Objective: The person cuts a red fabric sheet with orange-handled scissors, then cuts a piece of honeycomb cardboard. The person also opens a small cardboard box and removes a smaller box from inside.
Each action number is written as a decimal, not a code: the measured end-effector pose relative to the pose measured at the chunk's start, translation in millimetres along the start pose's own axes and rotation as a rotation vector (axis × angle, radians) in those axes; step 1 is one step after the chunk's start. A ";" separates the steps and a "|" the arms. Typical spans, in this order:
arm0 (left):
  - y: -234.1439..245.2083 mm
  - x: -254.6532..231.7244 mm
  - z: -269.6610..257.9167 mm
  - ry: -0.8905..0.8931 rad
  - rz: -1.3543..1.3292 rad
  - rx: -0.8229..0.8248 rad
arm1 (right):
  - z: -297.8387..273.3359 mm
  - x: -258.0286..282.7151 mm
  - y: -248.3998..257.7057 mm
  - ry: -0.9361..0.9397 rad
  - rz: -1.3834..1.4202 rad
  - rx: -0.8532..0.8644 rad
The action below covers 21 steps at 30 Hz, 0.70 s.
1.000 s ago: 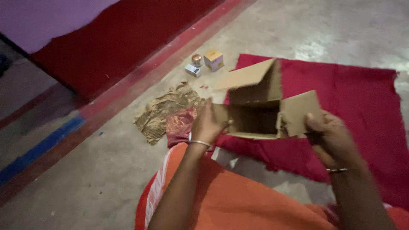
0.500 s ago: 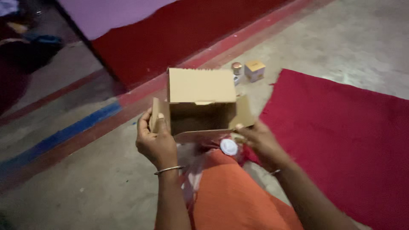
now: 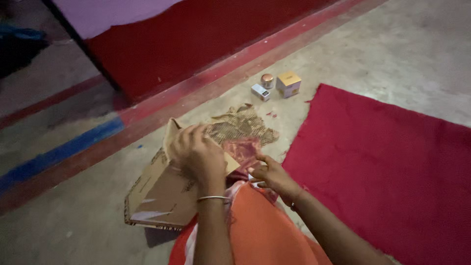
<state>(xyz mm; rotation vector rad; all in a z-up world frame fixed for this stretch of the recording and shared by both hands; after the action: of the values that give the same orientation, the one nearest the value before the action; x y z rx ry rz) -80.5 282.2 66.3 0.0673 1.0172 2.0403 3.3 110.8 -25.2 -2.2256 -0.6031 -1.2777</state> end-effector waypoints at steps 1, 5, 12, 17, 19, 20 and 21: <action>-10.1 -13.8 0.3 -0.018 -0.102 0.032 | 6.6 -2.8 10.3 0.009 0.023 -0.024; -68.8 -64.8 3.8 0.054 -0.589 0.220 | 40.1 -22.1 54.2 0.046 0.017 -0.141; -220.5 -76.2 -21.7 0.632 -1.401 0.551 | 111.3 -34.6 133.5 0.210 -0.154 -0.271; -254.3 -59.6 -15.4 0.576 -1.551 0.465 | 177.7 2.7 136.4 0.216 -0.495 -0.352; -247.5 -54.9 -11.4 0.607 -1.488 0.509 | 207.2 19.4 135.0 0.235 -0.710 -0.396; -242.1 -54.0 -8.7 0.570 -1.334 0.491 | 223.2 27.2 134.4 0.279 -0.823 -0.397; -234.9 -53.4 -8.1 0.538 -1.175 0.473 | 238.4 32.4 134.4 0.320 -0.936 -0.392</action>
<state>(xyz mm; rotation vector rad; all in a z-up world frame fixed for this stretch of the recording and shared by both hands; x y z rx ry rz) 105.3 315.6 -83.5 -0.7022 1.3796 0.7247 255.0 157.5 -127.4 -1.9686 -1.4572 -2.3114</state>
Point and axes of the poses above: each hand's wrist, its own z-axis towards the middle knuckle, its own y-axis out of the back of the hand, x = y × z, the point moved 2 cm from there along z, towards the middle knuckle, and after that the axes turned 14 degrees about z, right-handed, at the moved point
